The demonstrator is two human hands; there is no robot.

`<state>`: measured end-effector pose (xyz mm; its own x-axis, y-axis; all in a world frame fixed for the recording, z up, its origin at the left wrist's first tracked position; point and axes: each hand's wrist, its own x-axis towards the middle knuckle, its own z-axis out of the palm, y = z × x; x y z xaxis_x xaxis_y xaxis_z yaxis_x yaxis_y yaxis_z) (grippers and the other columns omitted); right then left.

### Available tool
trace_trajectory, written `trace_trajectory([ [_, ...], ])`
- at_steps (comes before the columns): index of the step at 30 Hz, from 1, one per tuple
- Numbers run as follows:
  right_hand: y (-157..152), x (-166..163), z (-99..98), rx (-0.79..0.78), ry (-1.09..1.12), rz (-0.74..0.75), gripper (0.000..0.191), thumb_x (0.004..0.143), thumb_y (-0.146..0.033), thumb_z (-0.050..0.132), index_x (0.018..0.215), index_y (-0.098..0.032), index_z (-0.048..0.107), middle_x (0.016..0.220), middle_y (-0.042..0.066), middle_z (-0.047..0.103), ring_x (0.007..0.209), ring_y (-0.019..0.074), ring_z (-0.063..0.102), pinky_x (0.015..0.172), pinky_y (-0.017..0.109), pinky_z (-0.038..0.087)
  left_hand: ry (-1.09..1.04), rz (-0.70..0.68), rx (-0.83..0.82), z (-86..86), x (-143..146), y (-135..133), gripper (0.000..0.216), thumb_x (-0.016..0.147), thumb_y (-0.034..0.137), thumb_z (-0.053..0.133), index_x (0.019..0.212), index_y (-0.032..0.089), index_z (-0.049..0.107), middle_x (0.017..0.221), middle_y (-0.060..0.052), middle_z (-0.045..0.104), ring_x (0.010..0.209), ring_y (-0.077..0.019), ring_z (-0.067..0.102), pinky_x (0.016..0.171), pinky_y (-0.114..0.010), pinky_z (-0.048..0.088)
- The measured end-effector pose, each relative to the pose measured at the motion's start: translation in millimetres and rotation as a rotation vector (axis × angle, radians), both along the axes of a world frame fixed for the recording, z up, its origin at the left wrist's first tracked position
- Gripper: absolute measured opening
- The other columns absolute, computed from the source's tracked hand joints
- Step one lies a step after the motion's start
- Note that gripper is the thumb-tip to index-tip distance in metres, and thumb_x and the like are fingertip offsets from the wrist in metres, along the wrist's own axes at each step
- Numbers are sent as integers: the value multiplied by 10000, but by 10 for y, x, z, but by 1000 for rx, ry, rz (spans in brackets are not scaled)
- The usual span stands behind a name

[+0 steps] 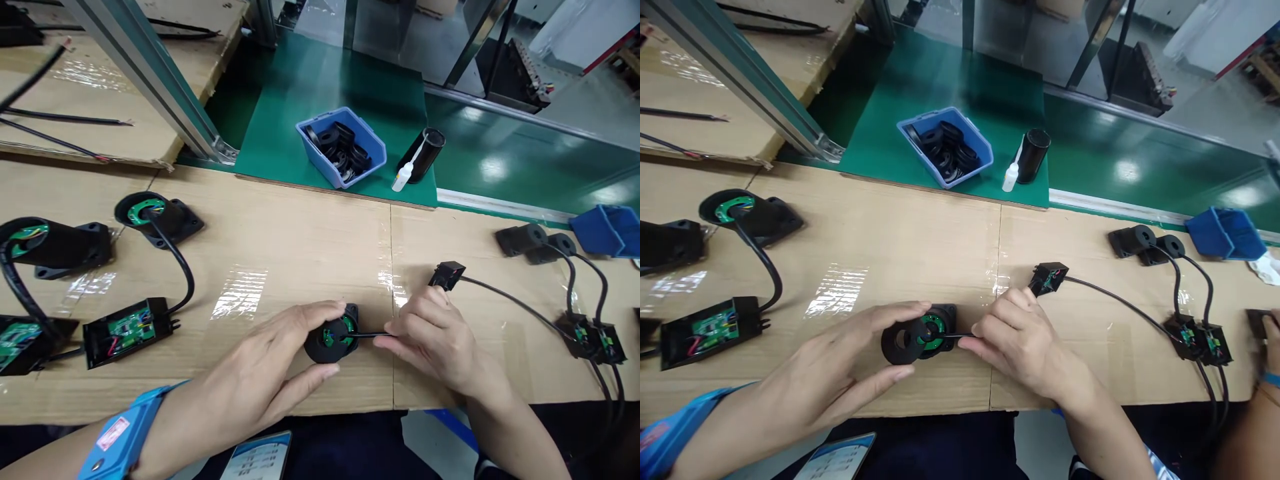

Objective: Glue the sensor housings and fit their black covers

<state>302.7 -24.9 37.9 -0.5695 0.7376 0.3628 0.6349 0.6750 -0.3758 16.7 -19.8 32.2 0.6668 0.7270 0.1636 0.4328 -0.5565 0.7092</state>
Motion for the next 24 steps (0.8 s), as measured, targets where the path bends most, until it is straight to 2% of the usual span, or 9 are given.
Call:
trace_trajectory([
  [5, 23, -2, 1, -34, 18, -7, 226, 965, -295, 701, 799, -164, 623, 745, 8, 556, 728, 146, 456, 692, 307, 377, 20, -61, -1, -28, 71, 77, 434, 1021, 364, 601, 1426, 246, 503, 1373, -88, 567, 1302, -229, 554, 1081, -373, 539],
  [9, 27, -2, 13, -38, 14, -5, 236, 977, -311, 681, 800, -164, 630, 741, 9, 548, 729, 151, 448, 690, 302, 381, 75, -83, -18, -39, 105, 123, 467, 1014, 355, 613, 1457, 258, 501, 1288, -86, 555, 1216, -232, 545, 1019, -364, 545],
  [15, 28, -3, 2, -34, 4, -2, 258, 983, -325, 670, 786, -166, 622, 740, 9, 556, 733, 152, 447, 693, 300, 391, 63, -31, 7, -10, 160, 120, 431, 1002, 323, 629, 1411, 233, 529, 1147, -64, 576, 1068, -211, 588, 929, -344, 571],
  [20, 32, 1, 15, -25, -9, -11, 275, 990, -333, 658, 769, -175, 621, 726, 5, 556, 715, 148, 456, 673, 300, 411, 98, -10, 29, -28, 160, 150, 430, 983, 461, 625, 1337, 221, 578, 1026, -46, 573, 929, -216, 617, 824, -371, 602],
  [22, 16, -8, 43, 21, -14, -30, 233, 967, -350, 695, 809, -186, 646, 745, 8, 600, 750, 159, 502, 702, 318, 440, 119, -23, 43, -46, 145, 164, 474, 974, 534, 593, 1325, 217, 580, 1011, -49, 566, 908, -225, 615, 803, -385, 601],
  [24, -21, -42, 70, 142, -15, -44, 190, 922, -369, 755, 918, -188, 699, 792, 16, 669, 814, 180, 558, 747, 349, 466, 132, -34, 67, -58, 133, 173, 495, 973, 566, 563, 1311, 205, 582, 1000, -53, 567, 898, -232, 616, 791, -388, 596],
])
